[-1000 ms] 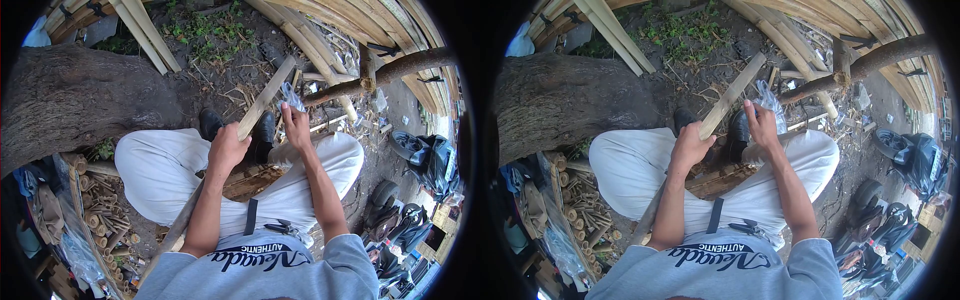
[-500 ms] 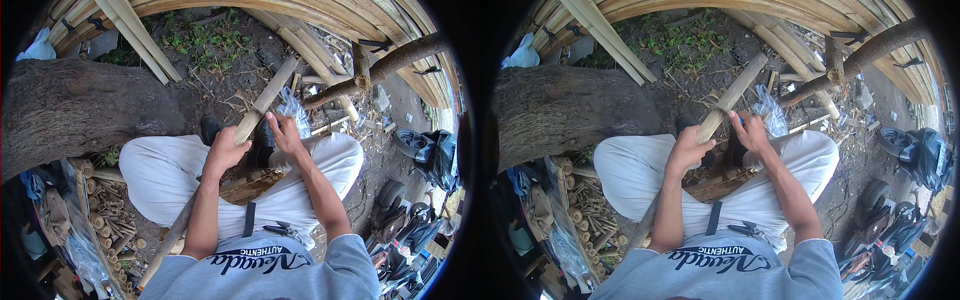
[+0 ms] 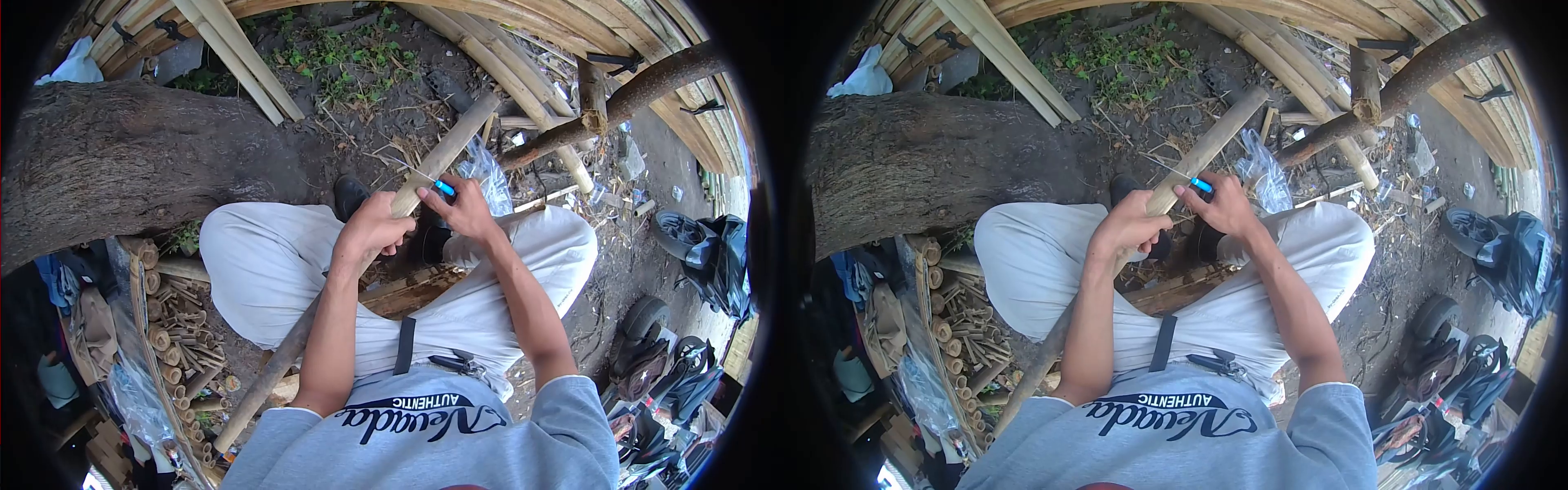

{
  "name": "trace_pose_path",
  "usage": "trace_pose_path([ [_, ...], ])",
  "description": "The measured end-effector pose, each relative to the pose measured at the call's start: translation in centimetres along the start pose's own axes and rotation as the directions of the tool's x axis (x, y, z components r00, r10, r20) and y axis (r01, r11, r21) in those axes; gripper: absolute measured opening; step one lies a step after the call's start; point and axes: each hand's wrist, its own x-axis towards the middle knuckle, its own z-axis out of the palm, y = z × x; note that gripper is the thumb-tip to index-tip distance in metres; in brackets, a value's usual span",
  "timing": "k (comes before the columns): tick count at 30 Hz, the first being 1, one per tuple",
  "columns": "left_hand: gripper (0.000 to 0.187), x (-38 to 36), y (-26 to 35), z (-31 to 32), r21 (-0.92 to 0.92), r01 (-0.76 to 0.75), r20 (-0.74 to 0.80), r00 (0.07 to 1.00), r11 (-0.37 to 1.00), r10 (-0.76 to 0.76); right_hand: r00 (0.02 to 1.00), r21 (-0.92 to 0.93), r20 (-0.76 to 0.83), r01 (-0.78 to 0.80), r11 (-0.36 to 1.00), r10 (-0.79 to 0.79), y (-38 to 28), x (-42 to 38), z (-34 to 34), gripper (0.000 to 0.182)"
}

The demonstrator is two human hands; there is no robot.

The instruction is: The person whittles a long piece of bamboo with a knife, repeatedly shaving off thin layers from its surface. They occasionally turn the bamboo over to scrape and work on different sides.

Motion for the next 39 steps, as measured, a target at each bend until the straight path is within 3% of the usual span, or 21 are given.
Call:
trace_pose_path([
  [8,0.028,0.9,-0.8,0.6,0.145,-0.055,-0.018,0.998,0.988,0.059,0.998,-0.036,0.037,-0.058,0.998,0.059,2.1,0.5,1.4,0.055],
  [14,0.025,0.3,-1.0,1.0,0.23,-0.094,-0.172,0.976,0.969,0.136,0.996,-0.048,0.074,-0.045,0.998,0.048,2.1,0.8,1.6,0.058],
  [19,0.044,0.4,-1.5,0.9,0.298,-0.126,-0.157,0.971,0.946,0.179,0.997,-0.029,0.057,-0.054,0.998,0.056,1.7,0.9,1.6,0.058],
  [22,0.047,1.5,-2.8,1.0,0.447,-0.131,-0.146,0.965,0.885,0.217,0.998,0.062,0.016,-0.069,0.996,0.068,3.3,0.9,2.9,0.053],
  [24,0.048,1.5,-3.0,1.4,0.504,-0.128,-0.189,0.949,0.854,0.254,0.918,0.436,0.137,-0.392,0.81,0.371,3.8,1.1,3.4,0.045],
  [25,0.049,1.2,-3.1,1.7,0.559,-0.113,-0.233,0.93,0.822,0.285,0.919,0.434,0.14,-0.391,0.812,0.368,3.8,1.1,3.5,0.045],
  [27,0.049,0.1,-2.8,2.2,0.587,-0.101,-0.261,0.916,0.803,0.305,0.922,0.735,0.226,-0.372,0.566,0.313,3.5,0.9,3.6,0.042],
  [32,0.049,-1.0,-2.9,2.6,0.662,-0.138,-0.329,0.83,0.737,0.451,0.919,0.748,0.22,-0.374,0.548,0.328,3.0,0.8,3.5,0.039],
  [34,0.048,-2.0,-1.9,2.6,0.618,0.035,-0.321,0.923,0.786,0.211,0.922,0.744,0.214,-0.367,0.557,0.322,3.0,0.6,3.4,0.039],
  [39,0.051,-2.5,-2.1,2.1,0.619,-0.033,-0.315,0.905,0.784,0.287,0.927,0.711,0.171,-0.351,0.61,0.333,2.7,0.4,3.5,0.042],
])
